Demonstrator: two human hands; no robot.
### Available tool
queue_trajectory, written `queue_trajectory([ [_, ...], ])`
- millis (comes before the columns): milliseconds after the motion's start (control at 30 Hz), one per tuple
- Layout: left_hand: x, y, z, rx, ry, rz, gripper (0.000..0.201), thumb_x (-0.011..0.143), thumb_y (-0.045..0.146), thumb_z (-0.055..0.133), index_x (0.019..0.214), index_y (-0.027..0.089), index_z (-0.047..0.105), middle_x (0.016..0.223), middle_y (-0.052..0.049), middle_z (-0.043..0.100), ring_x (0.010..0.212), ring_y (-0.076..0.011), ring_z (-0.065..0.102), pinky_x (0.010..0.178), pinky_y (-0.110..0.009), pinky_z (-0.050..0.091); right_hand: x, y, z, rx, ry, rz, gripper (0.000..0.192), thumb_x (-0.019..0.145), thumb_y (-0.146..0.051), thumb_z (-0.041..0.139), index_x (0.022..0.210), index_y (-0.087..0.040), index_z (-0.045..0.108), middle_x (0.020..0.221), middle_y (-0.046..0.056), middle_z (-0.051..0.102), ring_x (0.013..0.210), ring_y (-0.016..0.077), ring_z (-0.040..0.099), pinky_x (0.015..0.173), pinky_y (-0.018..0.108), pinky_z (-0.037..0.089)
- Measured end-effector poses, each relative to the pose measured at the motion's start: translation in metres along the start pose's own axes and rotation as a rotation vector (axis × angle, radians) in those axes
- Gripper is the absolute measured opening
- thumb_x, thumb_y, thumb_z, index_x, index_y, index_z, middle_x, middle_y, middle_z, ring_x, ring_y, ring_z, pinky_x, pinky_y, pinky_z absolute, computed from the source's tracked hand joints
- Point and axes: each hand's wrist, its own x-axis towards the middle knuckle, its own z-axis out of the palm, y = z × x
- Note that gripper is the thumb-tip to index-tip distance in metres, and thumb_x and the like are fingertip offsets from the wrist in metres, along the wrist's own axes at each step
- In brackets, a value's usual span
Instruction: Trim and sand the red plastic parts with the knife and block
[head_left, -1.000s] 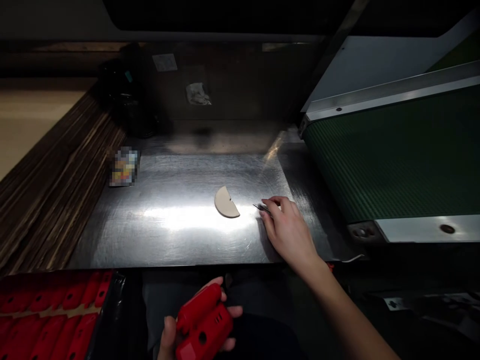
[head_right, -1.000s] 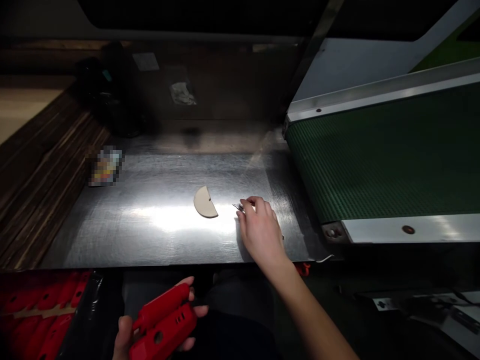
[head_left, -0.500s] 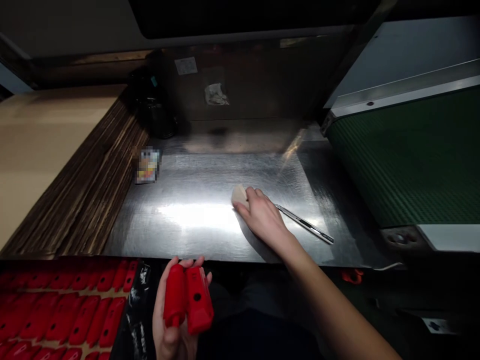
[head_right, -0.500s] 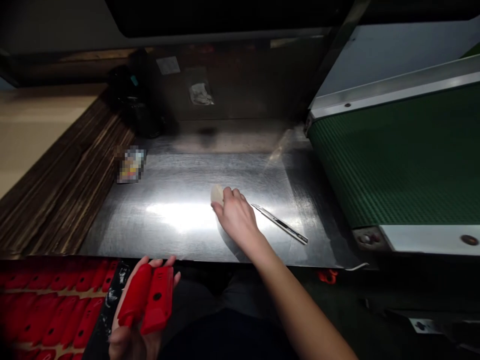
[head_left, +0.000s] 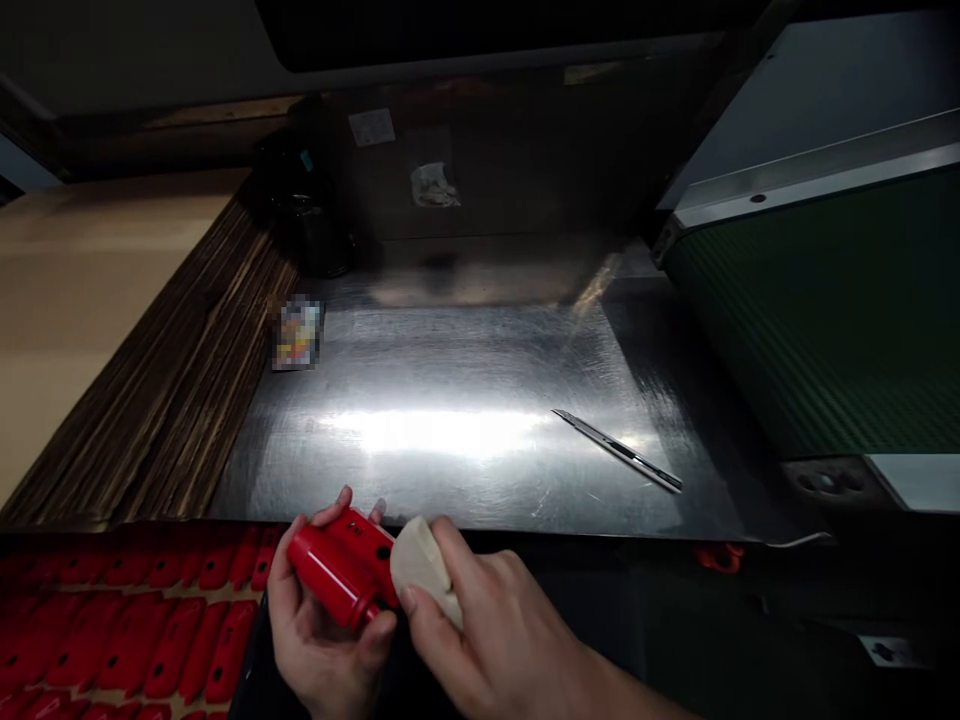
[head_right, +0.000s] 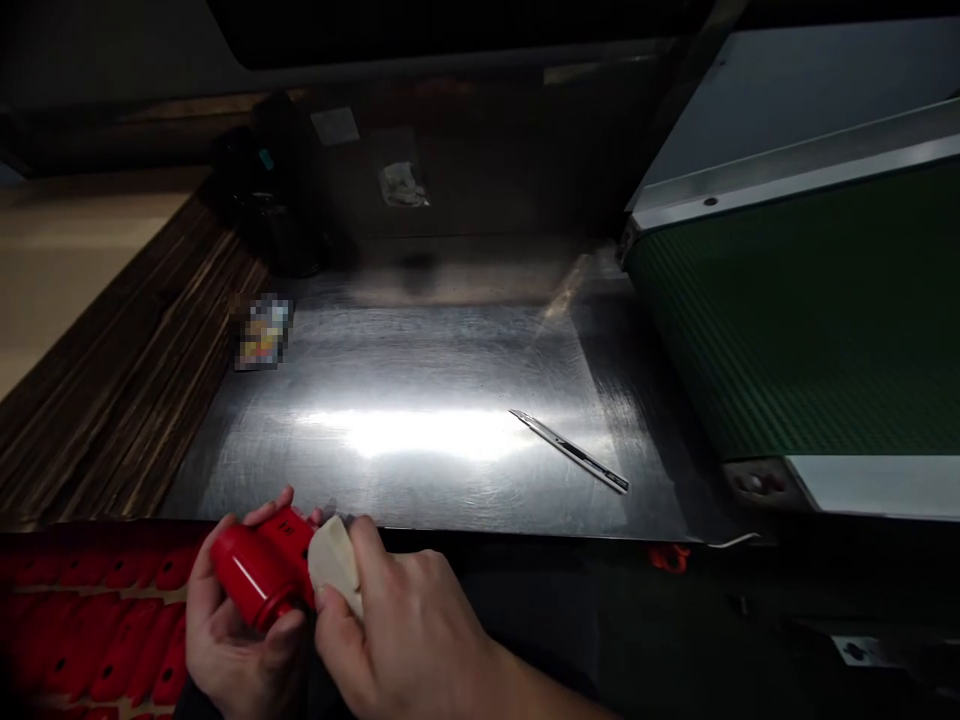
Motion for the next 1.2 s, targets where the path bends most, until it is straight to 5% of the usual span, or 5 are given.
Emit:
queue_trajectory([
  [167, -0.001, 0.000, -0.007, 0.043, -0.021, -0.002, 0.094, 0.063, 0.039, 0.105, 0.146, 0.026, 0.062, 0.143, -0.014, 0.069, 0.115, -0.0309, 0.077, 0.095, -0.036, 0.067, 0.003, 0.001, 0.000, 0.010, -0.023, 0.032, 0.010, 0.101, -0.033, 0.043, 0.095, -0.025, 0.044, 0.060, -0.007, 0.050, 0.047, 0.0160, 0.047, 0.054, 0.031, 0.020],
  [333, -0.001, -0.002, -0.011, 0.105, -0.001, 0.017, 0.090, 0.065, 0.043, 0.103, 0.143, 0.023, 0.062, 0.142, -0.014, 0.069, 0.134, -0.0304, 0.066, 0.100, -0.028, 0.061, 0.002, 0.001, 0.001, -0.014, -0.039, 0.056, 0.011, 0.101, -0.033, 0.044, 0.094, -0.025, 0.044, 0.059, -0.007, 0.049, 0.047, 0.0159, 0.045, 0.055, 0.032, 0.018],
  [700, 0.014, -0.012, -0.016, 0.131, -0.102, 0.290, 0.093, 0.063, 0.037, 0.104, 0.144, 0.018, 0.062, 0.137, -0.015, 0.071, 0.134, -0.0367, 0.067, 0.112, -0.044, 0.057, 0.000, -0.003, -0.005, -0.064, -0.047, 0.050, 0.012, 0.101, -0.036, 0.043, 0.099, -0.024, 0.047, 0.066, -0.004, 0.054, 0.053, 0.0173, 0.048, 0.056, 0.031, 0.021],
  [1200, 0.017, -0.005, -0.010, 0.176, -0.059, 0.361, 0.093, 0.064, 0.041, 0.102, 0.144, 0.018, 0.061, 0.136, -0.014, 0.070, 0.129, -0.0379, 0.069, 0.114, -0.051, 0.054, -0.002, -0.012, -0.006, -0.106, -0.099, 0.051, 0.015, 0.099, -0.037, 0.043, 0.099, -0.024, 0.050, 0.070, -0.002, 0.061, 0.056, 0.0191, 0.053, 0.057, 0.032, 0.022],
])
